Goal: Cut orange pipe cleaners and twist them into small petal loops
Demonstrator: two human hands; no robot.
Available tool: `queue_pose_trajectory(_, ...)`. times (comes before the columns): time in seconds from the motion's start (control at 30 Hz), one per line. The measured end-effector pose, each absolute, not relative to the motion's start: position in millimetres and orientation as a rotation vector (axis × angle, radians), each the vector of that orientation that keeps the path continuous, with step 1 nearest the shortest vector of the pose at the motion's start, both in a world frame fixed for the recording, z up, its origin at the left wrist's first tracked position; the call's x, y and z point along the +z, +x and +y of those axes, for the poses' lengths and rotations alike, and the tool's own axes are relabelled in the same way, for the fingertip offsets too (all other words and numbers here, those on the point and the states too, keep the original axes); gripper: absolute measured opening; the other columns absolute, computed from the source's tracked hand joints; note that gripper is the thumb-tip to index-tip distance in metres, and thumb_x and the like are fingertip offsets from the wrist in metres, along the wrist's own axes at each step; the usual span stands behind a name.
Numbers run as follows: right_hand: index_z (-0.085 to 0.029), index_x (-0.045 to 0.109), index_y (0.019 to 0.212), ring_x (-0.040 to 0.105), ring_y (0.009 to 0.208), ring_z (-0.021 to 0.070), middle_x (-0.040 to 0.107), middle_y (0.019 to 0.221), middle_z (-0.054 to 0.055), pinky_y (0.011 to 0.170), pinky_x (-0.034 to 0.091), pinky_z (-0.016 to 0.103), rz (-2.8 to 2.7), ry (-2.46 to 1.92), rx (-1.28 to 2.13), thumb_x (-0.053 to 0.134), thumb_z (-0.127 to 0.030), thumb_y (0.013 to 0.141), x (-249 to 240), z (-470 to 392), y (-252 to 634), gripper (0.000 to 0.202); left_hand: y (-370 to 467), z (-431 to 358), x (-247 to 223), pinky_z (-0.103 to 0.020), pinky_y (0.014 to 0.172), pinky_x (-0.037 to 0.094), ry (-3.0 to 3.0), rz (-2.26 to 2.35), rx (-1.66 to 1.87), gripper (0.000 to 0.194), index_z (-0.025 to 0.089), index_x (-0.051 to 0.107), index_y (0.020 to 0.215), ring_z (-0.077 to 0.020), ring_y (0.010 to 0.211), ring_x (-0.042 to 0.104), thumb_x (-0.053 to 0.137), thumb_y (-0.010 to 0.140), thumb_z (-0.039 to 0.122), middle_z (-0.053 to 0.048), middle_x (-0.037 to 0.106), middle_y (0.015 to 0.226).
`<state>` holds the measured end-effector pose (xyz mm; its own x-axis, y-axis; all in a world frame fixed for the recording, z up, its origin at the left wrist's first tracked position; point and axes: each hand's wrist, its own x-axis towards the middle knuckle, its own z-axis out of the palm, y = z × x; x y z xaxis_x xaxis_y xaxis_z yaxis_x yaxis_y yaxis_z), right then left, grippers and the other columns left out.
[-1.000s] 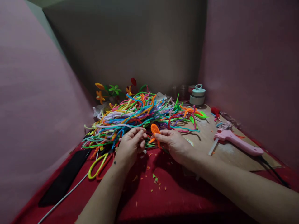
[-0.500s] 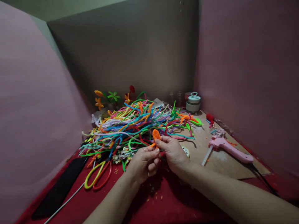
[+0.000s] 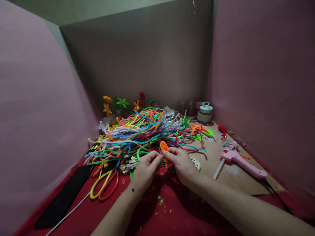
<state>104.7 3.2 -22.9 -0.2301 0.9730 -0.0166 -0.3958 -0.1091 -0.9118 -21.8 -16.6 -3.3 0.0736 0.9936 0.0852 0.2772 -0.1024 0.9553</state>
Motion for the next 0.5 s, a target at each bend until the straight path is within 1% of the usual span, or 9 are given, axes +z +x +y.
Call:
queue_pose_trajectory(0.1,-0.013,0.06,0.068,0.041,0.049,0.0068,0.052,0.057,-0.003,0.048,0.03,0.021,-1.008,-0.755,1.616,0.067,-0.033,0.065,-24.4,2.1,102.5,0.022,-22.5,-17.3,-2.6,-0.018,0.04,0.025,1.452,1.267,1.088,0.028,0.015,0.05,0.058,-0.0047,0.041,0.034,0.058,0.074,0.036,0.006,0.042,0.047)
queue_pose_trajectory(0.27,-0.014,0.059,0.062,0.048,0.048,0.0093,0.056,0.054,-0.001,0.05,0.035,0.022,-1.008,-0.627,1.69,0.066,-0.037,0.065,-21.0,-0.7,99.4,0.025,-25.7,-15.0,-3.8,-0.017,0.036,0.028,1.13,1.031,1.055,0.02,0.015,0.05,0.06,-0.0054,0.037,0.041,0.058,0.071,0.029,0.003,0.052,0.052)
queue_pose_trajectory(0.4,-0.015,0.058,0.059,0.046,0.042,0.008,0.055,0.049,-0.002,0.045,0.034,0.021,-1.008,-0.59,1.718,0.065,-0.037,0.067,-17.7,-2.5,100.0,0.025,-27.9,-13.0,-5.0,-0.016,0.035,0.031,1.075,0.942,1.003,0.016,0.015,0.05,0.062,-0.0066,0.037,0.047,0.057,0.072,0.026,0.002,0.056,0.054)
queue_pose_trajectory(0.5,-0.015,0.057,0.058,0.046,0.042,0.0077,0.055,0.048,-0.002,0.044,0.034,0.021,-1.011,-0.62,1.708,0.066,-0.038,0.066,-17.7,-2.6,101.2,0.026,-29.6,-12.8,-4.2,-0.017,0.035,0.032,1.075,0.921,0.988,0.016,0.015,0.05,0.062,-0.0066,0.037,0.048,0.057,0.072,0.025,0.002,0.056,0.055)
